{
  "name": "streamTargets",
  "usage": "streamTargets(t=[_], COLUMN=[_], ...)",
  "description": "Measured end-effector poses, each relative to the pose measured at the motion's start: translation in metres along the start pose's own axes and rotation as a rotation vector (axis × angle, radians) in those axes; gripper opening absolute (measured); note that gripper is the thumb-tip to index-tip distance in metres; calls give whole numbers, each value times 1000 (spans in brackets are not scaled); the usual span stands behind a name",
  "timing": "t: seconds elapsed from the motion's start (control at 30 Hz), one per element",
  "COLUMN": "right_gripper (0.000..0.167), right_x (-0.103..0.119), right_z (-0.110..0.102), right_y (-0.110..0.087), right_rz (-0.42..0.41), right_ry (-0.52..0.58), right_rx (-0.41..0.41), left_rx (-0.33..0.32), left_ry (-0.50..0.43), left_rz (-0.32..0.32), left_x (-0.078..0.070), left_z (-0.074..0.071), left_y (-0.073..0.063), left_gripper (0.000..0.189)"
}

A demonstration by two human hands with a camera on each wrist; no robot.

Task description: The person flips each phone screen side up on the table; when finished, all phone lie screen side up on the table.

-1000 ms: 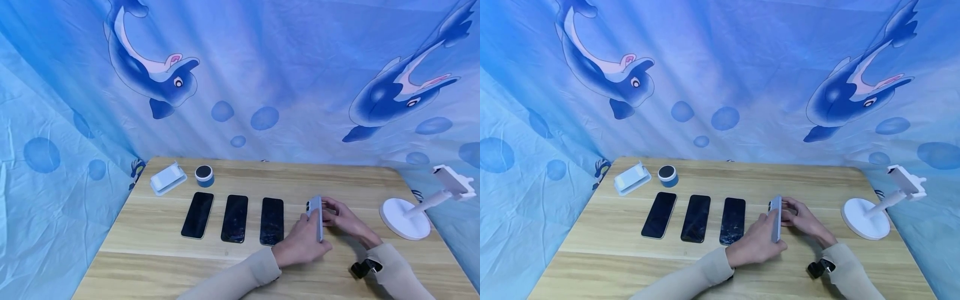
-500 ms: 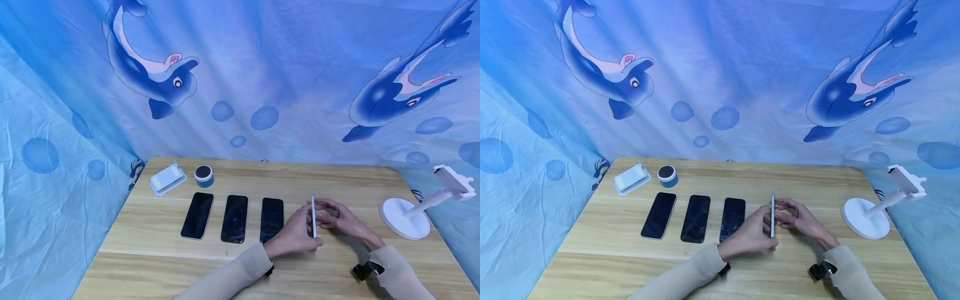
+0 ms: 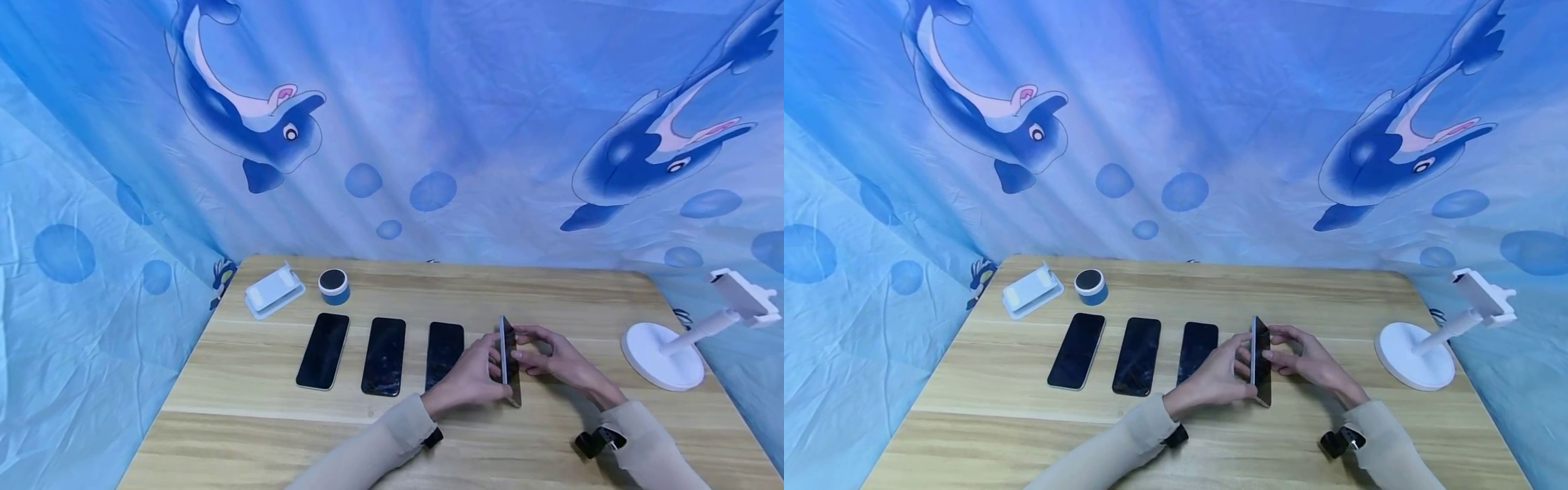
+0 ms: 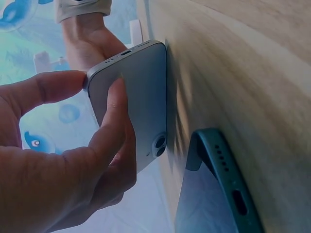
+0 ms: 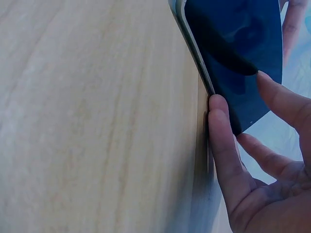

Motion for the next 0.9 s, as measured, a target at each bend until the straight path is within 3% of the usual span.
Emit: streamTargets(t=[0.27, 0.57, 0.9], right_gripper=[72, 77, 76], right_x=[2, 2, -1], right_z=[-1, 1, -3], right_y=[-2, -3, -5], right_rz=[23, 47, 61], right_ry=[-59, -105, -133], right_rx=[-46, -75, -116], left_rx=[-12, -50, -53], left_ry=[-49, 13, 30], left_rz=[-21, -93, -109], left_x=[3, 11, 13], left_z=[-3, -6, -5], left_y=[0, -2, 0], left_gripper=[90, 91, 90])
Point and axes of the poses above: each hand's wrist, its own y-axis towards the middle knuckle, its own z-axis out of the palm, x = y × z, the point moved 7 cm from there along y, towards the middle knuckle, and after that the axes turned 9 degrees about -y, right-handed, at the moved point
